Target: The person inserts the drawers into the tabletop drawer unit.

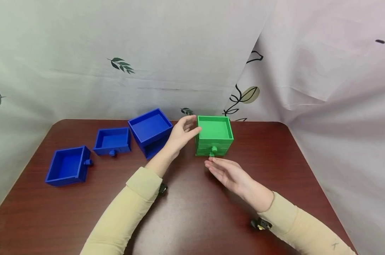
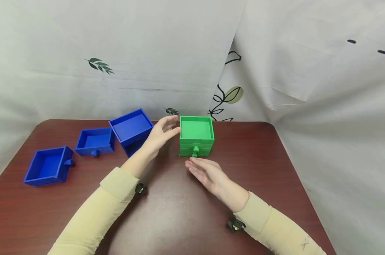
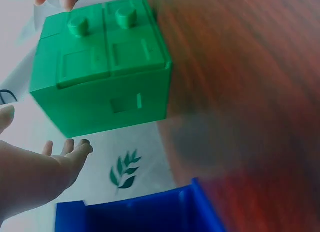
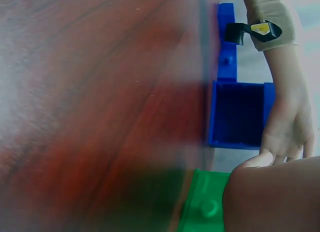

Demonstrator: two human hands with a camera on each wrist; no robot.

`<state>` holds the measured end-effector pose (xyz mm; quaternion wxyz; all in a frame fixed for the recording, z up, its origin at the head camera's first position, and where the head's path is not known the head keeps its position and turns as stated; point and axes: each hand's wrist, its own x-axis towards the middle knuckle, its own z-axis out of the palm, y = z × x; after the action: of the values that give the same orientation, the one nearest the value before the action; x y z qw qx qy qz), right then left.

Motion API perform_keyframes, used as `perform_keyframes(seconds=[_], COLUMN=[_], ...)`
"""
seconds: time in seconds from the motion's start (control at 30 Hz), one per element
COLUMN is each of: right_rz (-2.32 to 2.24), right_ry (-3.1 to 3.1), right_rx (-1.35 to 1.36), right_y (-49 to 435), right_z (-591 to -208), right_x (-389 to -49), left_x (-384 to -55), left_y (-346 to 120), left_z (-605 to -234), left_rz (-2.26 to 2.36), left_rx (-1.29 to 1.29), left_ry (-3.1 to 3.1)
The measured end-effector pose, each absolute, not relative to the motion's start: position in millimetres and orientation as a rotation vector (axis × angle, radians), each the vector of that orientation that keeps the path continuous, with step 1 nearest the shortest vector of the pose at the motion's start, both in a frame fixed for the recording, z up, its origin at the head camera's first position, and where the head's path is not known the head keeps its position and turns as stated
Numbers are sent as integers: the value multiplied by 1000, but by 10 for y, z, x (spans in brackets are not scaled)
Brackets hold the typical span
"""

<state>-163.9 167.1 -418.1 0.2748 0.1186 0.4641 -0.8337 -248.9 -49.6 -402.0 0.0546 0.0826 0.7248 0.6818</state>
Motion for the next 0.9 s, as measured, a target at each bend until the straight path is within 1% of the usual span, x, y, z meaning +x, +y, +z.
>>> perform_keyframes(seconds=[0.53,0.9], right_rz=[-2244,-2270], right_ry=[1281,1302], right_rx=[163,132], right_y=[1507,1382], right_z=[-3750,-3525], right_x=[-1733,-1895], left_x=[-2148,-1902], left_y=[-822,-1189], left_z=[-3581,-3507], left_rz=[2160,2172], left_rx=[412,356], left_ry=[2193,2213])
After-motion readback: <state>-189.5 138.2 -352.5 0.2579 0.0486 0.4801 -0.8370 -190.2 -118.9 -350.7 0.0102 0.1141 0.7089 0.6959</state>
